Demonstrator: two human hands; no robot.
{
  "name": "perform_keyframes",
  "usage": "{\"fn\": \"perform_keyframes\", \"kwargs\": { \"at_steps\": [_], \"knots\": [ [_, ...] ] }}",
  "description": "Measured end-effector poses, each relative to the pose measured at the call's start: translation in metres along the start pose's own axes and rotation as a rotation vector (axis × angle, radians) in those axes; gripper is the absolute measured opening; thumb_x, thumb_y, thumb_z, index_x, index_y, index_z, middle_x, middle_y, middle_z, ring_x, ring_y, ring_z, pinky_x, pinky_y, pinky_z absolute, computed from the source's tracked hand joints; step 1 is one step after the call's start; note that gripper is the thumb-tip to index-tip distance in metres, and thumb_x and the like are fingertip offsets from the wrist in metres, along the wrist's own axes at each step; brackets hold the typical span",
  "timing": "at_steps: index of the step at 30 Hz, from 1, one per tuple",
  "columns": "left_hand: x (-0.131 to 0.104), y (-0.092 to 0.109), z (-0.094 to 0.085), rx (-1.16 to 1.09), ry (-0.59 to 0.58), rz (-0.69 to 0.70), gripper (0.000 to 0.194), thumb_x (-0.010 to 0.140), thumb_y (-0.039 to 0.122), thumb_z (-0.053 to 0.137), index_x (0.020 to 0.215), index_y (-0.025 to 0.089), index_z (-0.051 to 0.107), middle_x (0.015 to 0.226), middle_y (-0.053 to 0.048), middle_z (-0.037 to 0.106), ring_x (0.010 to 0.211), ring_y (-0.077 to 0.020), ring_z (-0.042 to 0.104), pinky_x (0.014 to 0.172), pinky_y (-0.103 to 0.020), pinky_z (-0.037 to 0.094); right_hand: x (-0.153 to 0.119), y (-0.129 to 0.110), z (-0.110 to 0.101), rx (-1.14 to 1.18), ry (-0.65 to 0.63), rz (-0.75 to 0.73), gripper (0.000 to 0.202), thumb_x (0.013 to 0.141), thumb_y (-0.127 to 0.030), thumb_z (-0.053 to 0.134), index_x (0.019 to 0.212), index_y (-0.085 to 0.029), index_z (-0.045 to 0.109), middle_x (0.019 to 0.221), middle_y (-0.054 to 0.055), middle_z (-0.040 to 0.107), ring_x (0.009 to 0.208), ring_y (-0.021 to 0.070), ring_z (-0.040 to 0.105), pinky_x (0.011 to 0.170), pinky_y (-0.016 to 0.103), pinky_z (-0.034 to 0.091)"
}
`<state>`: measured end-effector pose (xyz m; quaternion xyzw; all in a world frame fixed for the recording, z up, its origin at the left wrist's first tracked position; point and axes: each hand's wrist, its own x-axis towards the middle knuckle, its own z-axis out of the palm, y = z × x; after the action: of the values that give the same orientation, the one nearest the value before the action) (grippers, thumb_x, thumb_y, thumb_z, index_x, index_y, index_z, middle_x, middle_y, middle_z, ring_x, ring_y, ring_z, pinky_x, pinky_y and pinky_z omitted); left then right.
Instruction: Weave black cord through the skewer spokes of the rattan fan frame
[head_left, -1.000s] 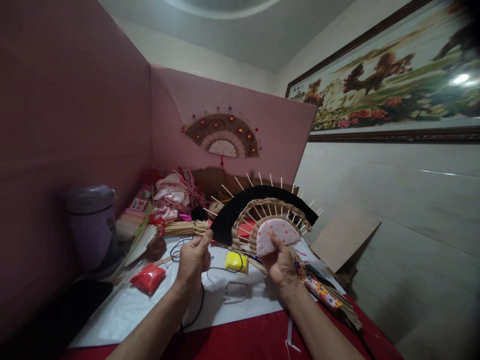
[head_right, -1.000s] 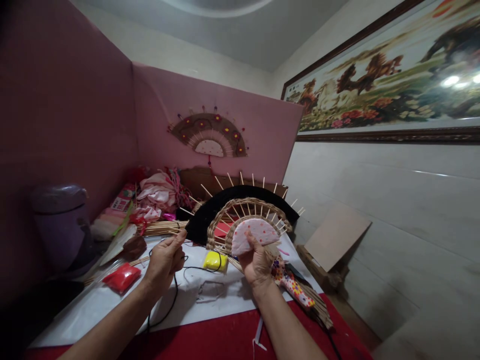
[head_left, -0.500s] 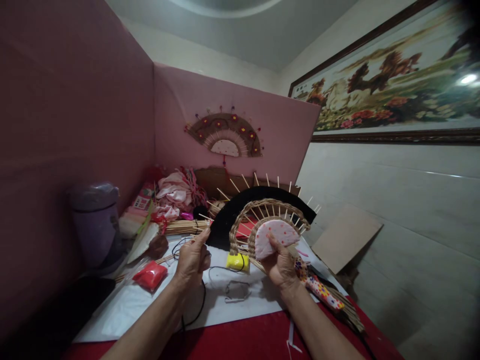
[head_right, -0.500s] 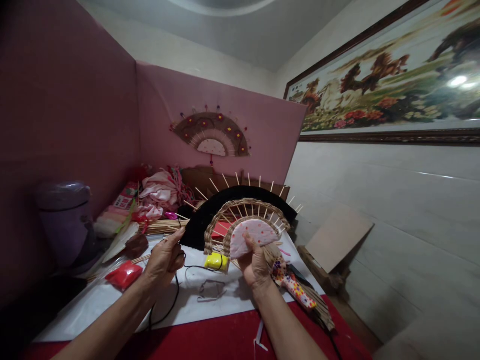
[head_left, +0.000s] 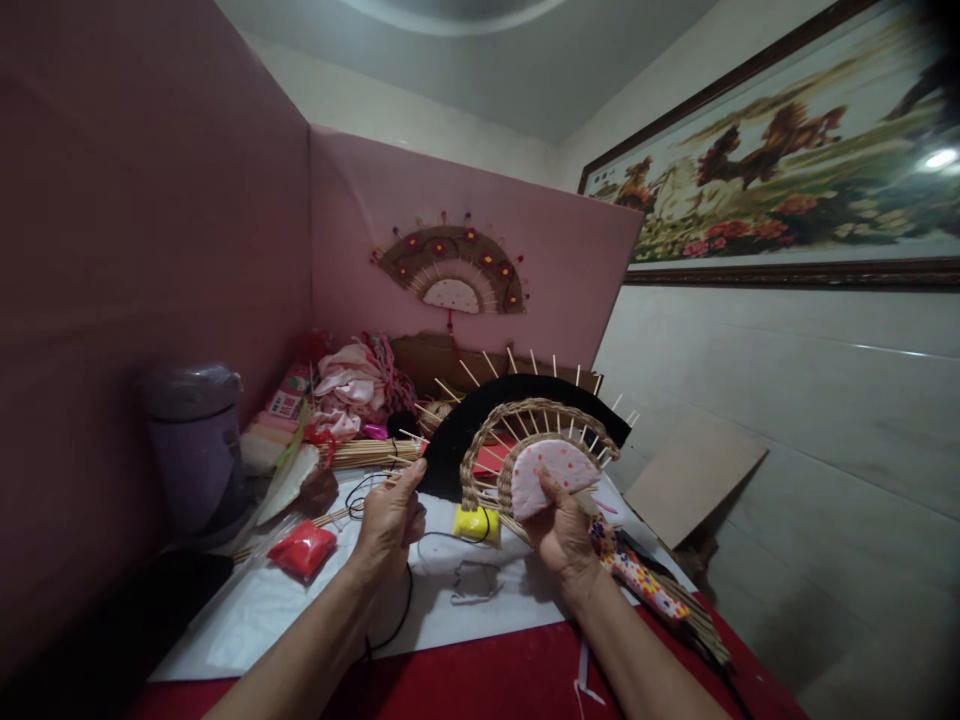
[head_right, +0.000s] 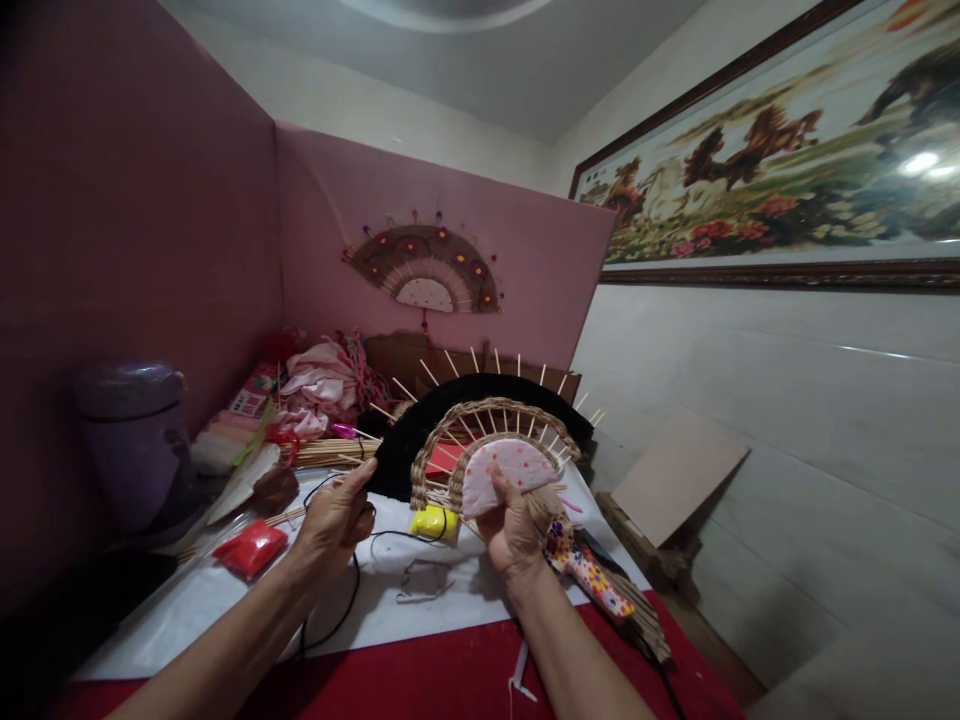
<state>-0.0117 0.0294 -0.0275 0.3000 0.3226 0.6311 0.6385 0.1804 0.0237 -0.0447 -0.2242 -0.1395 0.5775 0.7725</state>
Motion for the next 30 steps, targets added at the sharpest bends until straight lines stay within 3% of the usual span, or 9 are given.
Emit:
{"fn": "perform_keyframes", "kwargs": {
  "at_steps": [8, 14, 22, 30],
  "knots": [
    [-0.0009, -0.0039, 0.0013, 0.032, -0.006, 0.017, 0.043, 0.050, 0.038, 0.078, 0.067, 0.019, 0.043, 0.030, 0.017, 0.019, 0.026, -0.0007, 0.011, 0.027, -0.014, 0.009, 0.0017, -0.0002, -0.0008, -0.018, 0.050, 0.011, 0.033, 0.057, -0.009, 0.072, 0.087, -0.019, 0.063, 0.079, -0.002, 0.071, 0.069, 0.0112, 0.065, 0.066, 0.022, 0.054],
    [-0.0045, -0.0026, 0.0028, 0.011, -0.034, -0.002, 0.047, 0.049, 0.038, 0.079, 0.064, 0.020, 0.038, 0.032, 0.017, 0.021, 0.027, 0.0001, 0.012, 0.028, -0.013, 0.009, 0.0029, -0.0002, -0.0008, 0.008, 0.058, 0.020, 0.031, 0.056, -0.008, 0.073, 0.084, -0.019, 0.064, 0.077, -0.002, 0.071, 0.069, 0.0116, 0.066, 0.064, 0.022, 0.054],
    [-0.0038, -0.0035, 0.0035, 0.032, -0.042, -0.003, 0.048, 0.049, 0.040, 0.079, 0.062, 0.021, 0.037, 0.030, 0.017, 0.021, 0.026, -0.0002, 0.012, 0.027, -0.014, 0.010, -0.0023, 0.0048, 0.0001, 0.007, -0.014, 0.029, 0.033, 0.055, -0.015, 0.080, 0.082, -0.020, 0.063, 0.078, -0.003, 0.071, 0.069, 0.0111, 0.066, 0.066, 0.022, 0.055],
    [-0.0016, -0.0070, 0.0037, 0.081, -0.046, -0.011, 0.047, 0.049, 0.041, 0.078, 0.062, 0.021, 0.037, 0.030, 0.017, 0.020, 0.026, -0.0004, 0.012, 0.027, -0.014, 0.010, -0.0013, 0.0051, 0.0022, 0.042, 0.000, 0.009, 0.030, 0.054, -0.007, 0.076, 0.077, -0.021, 0.064, 0.072, -0.004, 0.070, 0.066, 0.0104, 0.065, 0.063, 0.020, 0.055]
  ]
}}
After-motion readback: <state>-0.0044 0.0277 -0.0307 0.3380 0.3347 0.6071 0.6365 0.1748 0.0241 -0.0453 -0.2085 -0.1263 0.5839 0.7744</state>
